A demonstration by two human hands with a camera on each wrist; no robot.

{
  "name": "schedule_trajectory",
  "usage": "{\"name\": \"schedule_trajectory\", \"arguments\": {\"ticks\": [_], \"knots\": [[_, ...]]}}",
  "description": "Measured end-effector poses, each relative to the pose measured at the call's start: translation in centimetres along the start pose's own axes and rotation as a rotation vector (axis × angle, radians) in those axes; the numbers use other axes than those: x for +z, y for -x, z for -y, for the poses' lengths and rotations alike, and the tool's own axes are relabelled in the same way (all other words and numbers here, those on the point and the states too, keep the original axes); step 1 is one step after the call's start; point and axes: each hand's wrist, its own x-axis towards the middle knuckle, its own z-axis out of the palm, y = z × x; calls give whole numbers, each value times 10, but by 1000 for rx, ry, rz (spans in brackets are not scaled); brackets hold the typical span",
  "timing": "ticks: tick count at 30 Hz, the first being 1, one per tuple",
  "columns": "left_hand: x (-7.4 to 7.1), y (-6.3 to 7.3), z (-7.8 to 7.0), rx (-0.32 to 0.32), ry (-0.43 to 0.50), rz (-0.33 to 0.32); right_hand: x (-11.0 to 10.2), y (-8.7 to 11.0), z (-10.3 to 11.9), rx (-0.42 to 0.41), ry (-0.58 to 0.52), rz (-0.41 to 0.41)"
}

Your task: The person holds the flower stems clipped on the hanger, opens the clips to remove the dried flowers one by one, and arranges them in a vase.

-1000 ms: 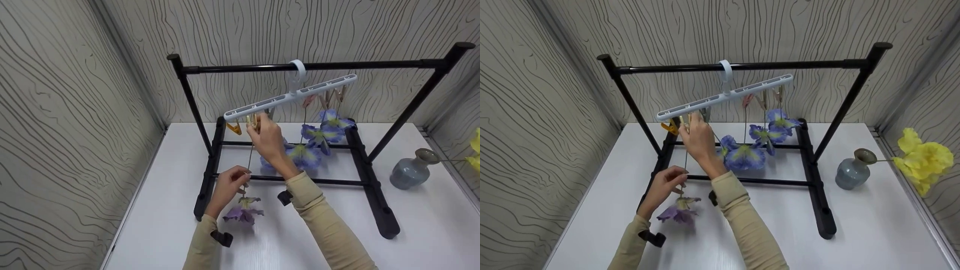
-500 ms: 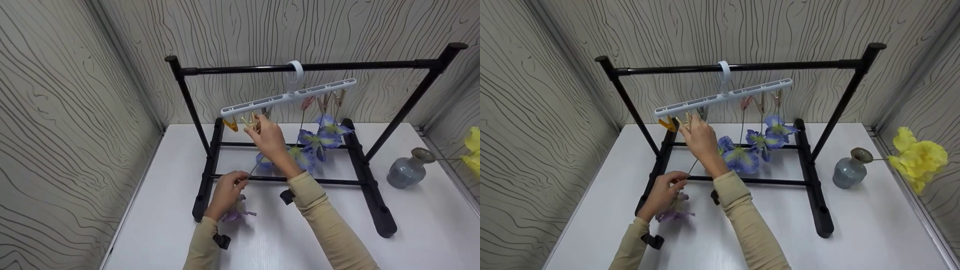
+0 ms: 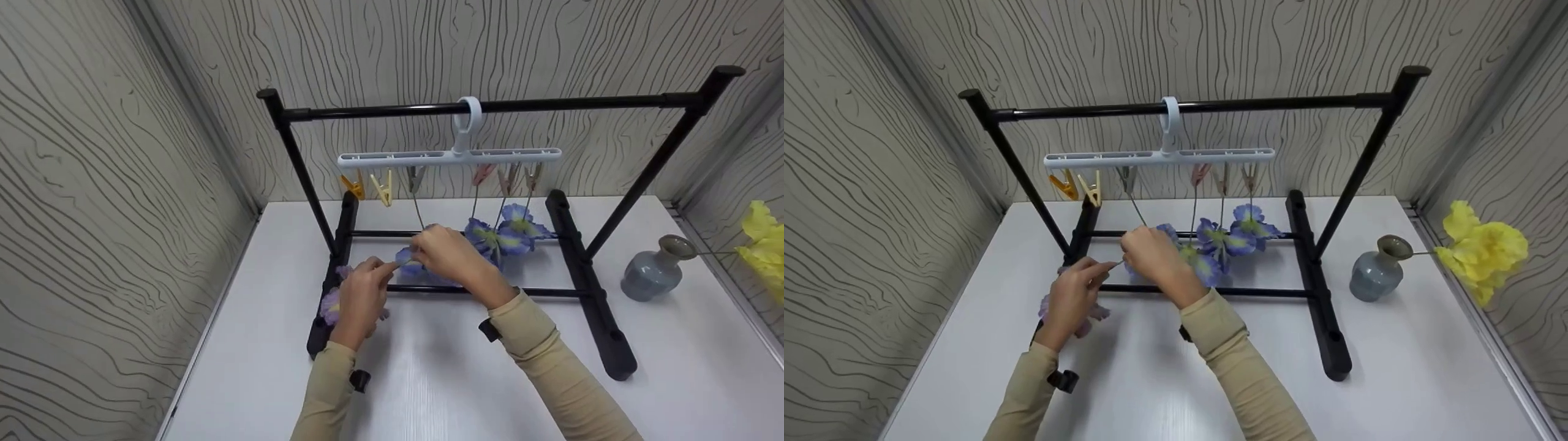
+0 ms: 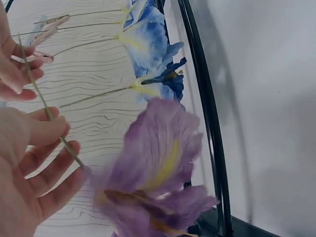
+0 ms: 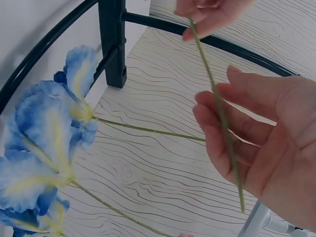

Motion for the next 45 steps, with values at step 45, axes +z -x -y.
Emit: {"name": "schedule_trajectory", "arguments": {"ticks": [45], "knots": [[17, -8, -2, 246, 155, -130, 42, 44, -50, 247, -1214, 372]]}}
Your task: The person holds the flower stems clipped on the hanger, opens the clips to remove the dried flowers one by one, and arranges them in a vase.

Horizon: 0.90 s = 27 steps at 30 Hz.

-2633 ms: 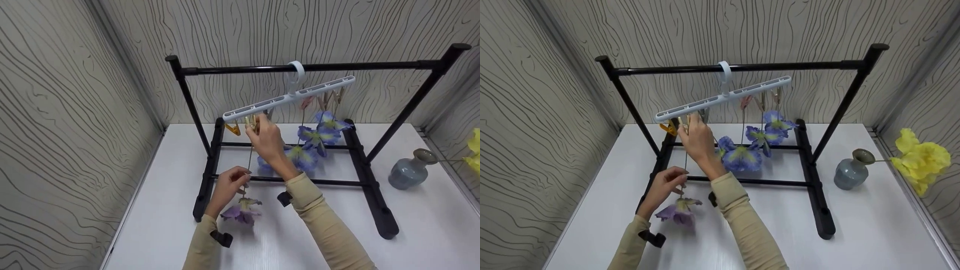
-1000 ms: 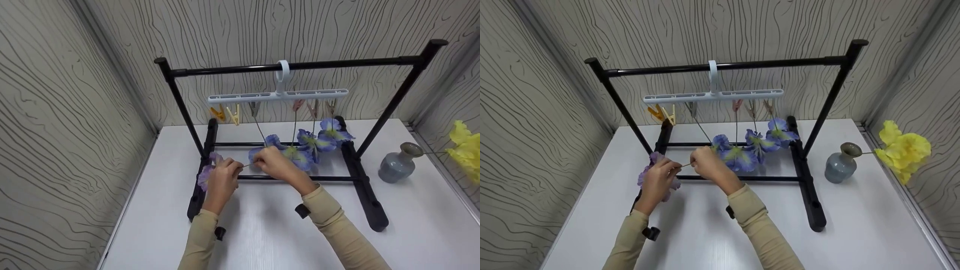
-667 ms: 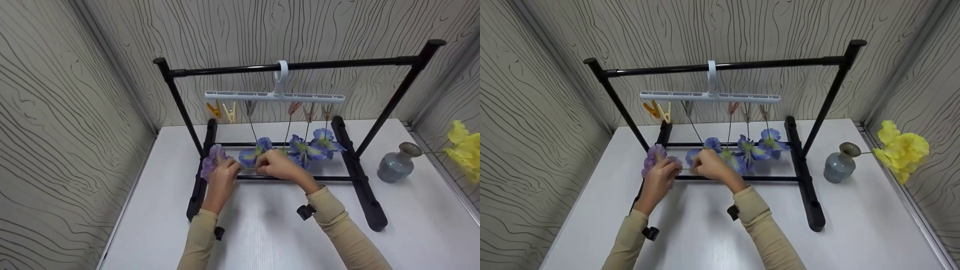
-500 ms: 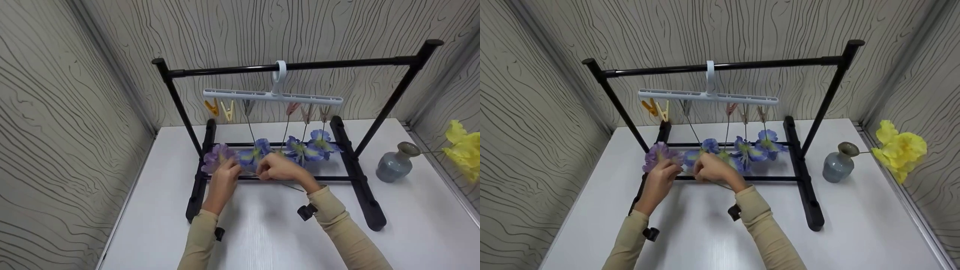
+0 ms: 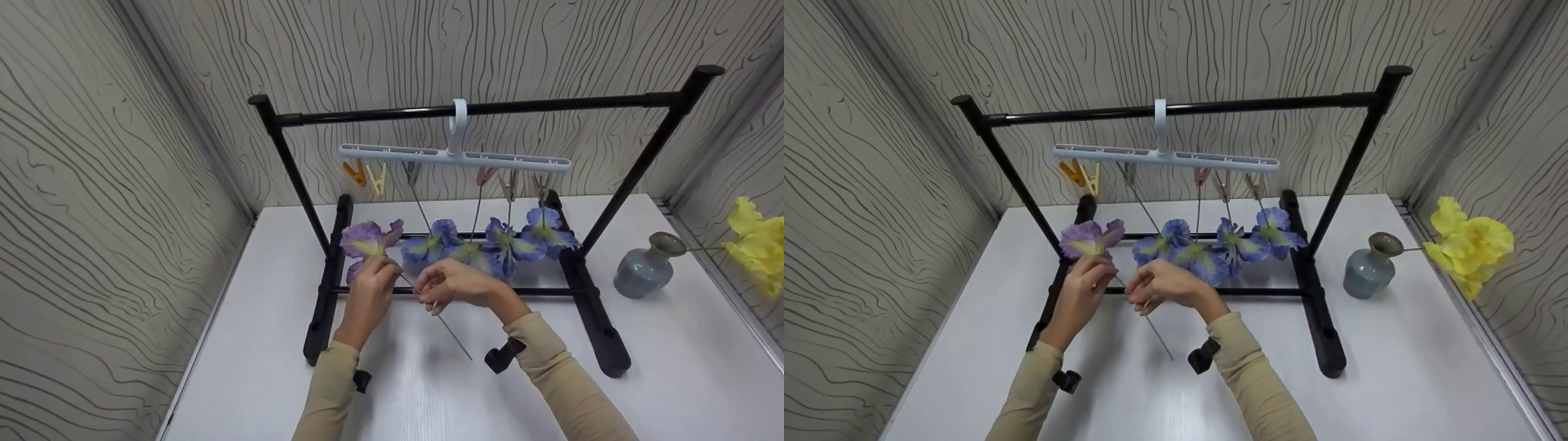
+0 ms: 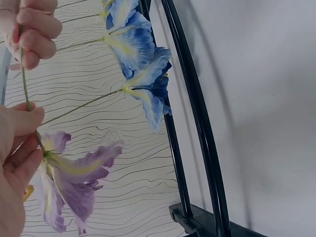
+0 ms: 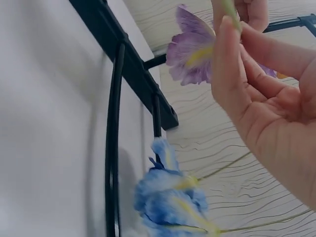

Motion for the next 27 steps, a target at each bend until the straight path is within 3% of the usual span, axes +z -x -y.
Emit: {"name": "schedule_trajectory", "arguments": {"ticks": [6, 12, 19, 27], "knots": [[2, -2, -2, 9, 8, -63, 3, 2, -4, -10, -163, -28], [1, -2, -4, -31, 1, -98, -1, 11, -5, -12, -289, -83], [3, -3, -3, -109, 23, -135, -18, 29, -17, -110, -355, -85], [7, 0, -2, -192, 35, -123, -32, 54, -19, -155, -354, -134]]}}
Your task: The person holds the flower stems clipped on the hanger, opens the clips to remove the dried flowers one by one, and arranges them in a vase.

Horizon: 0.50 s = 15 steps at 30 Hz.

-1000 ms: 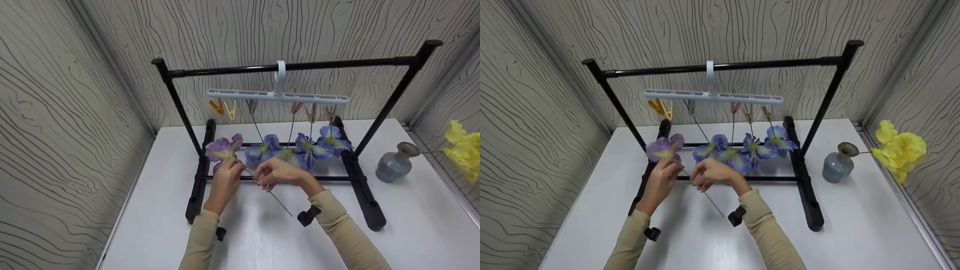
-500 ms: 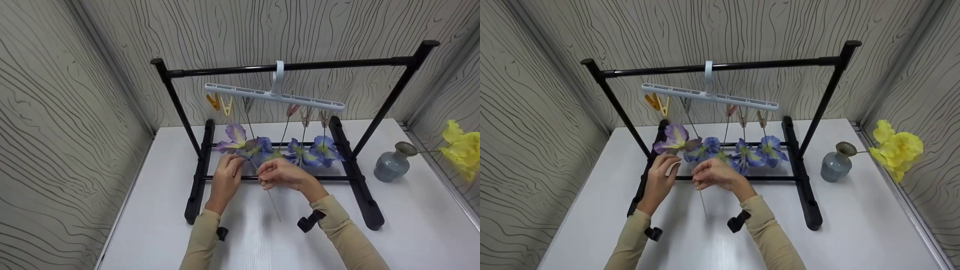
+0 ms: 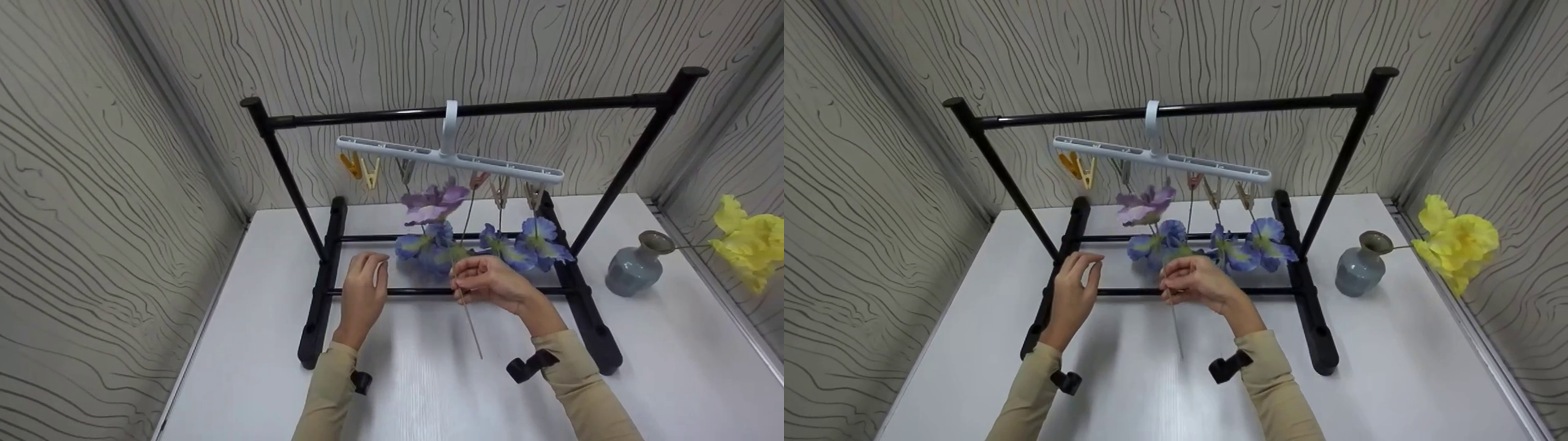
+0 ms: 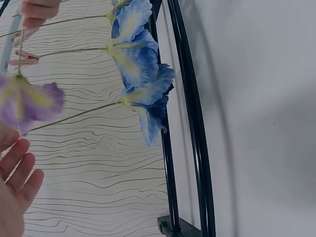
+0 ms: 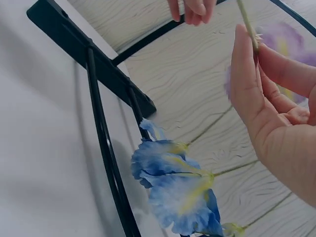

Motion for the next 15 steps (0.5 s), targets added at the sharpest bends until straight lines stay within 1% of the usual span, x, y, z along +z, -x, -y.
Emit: {"name": "schedule_trajectory", "arguments": {"ticks": [6, 11, 15], "knots": [[2, 2, 0, -26, -4, 29, -14, 18, 6, -72, 8, -24], [3, 3, 0, -42, 2, 53, -22, 29, 6, -87, -9, -48], [4, 3, 0, -81, 16, 87, -26, 35, 7, -103, -15, -57]]}}
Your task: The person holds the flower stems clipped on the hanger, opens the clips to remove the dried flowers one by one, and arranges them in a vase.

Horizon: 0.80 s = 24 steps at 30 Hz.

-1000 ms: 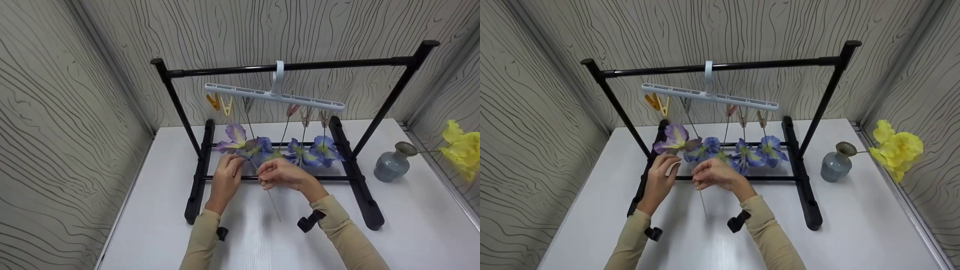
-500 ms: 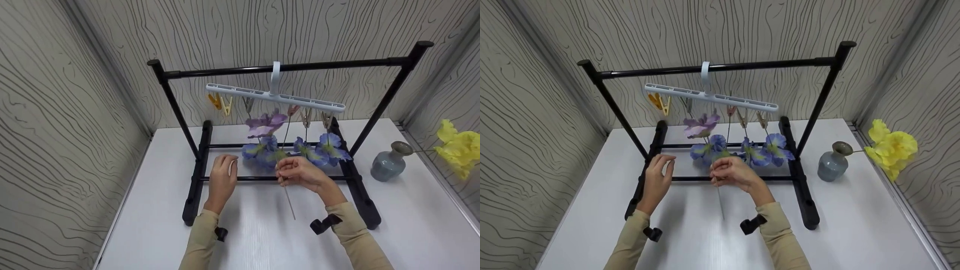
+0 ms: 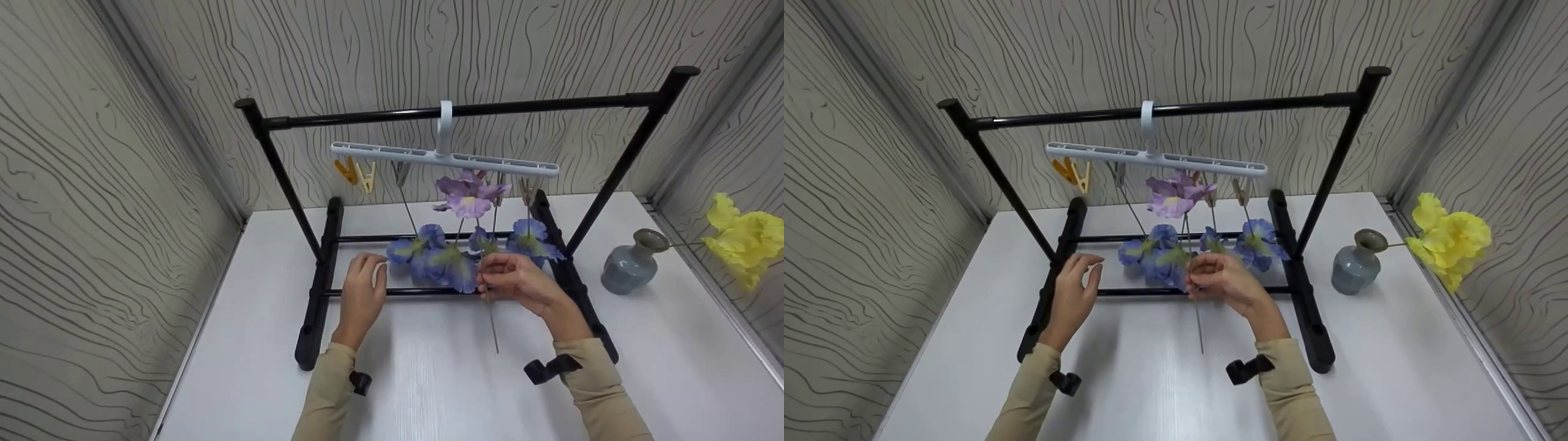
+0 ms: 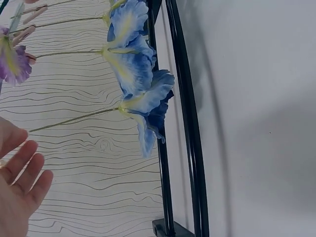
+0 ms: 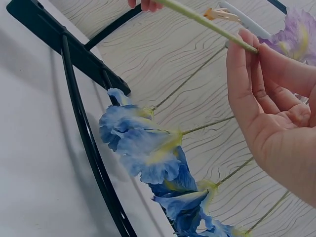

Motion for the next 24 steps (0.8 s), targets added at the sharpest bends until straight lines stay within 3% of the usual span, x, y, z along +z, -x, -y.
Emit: {"name": "schedule_trajectory", "arguments": {"ticks": [7, 14, 19, 24], "knots": [[4, -5, 1, -145, 65, 99, -10, 11, 3, -71, -6, 12], [12, -14, -2, -295, 215, 191, -19, 23, 9, -149, -8, -1], [21, -23, -5, -347, 307, 211, -25, 31, 15, -208, -31, -30], [29, -37, -12, -436, 374, 201, -33, 41, 23, -282, -40, -115]]}}
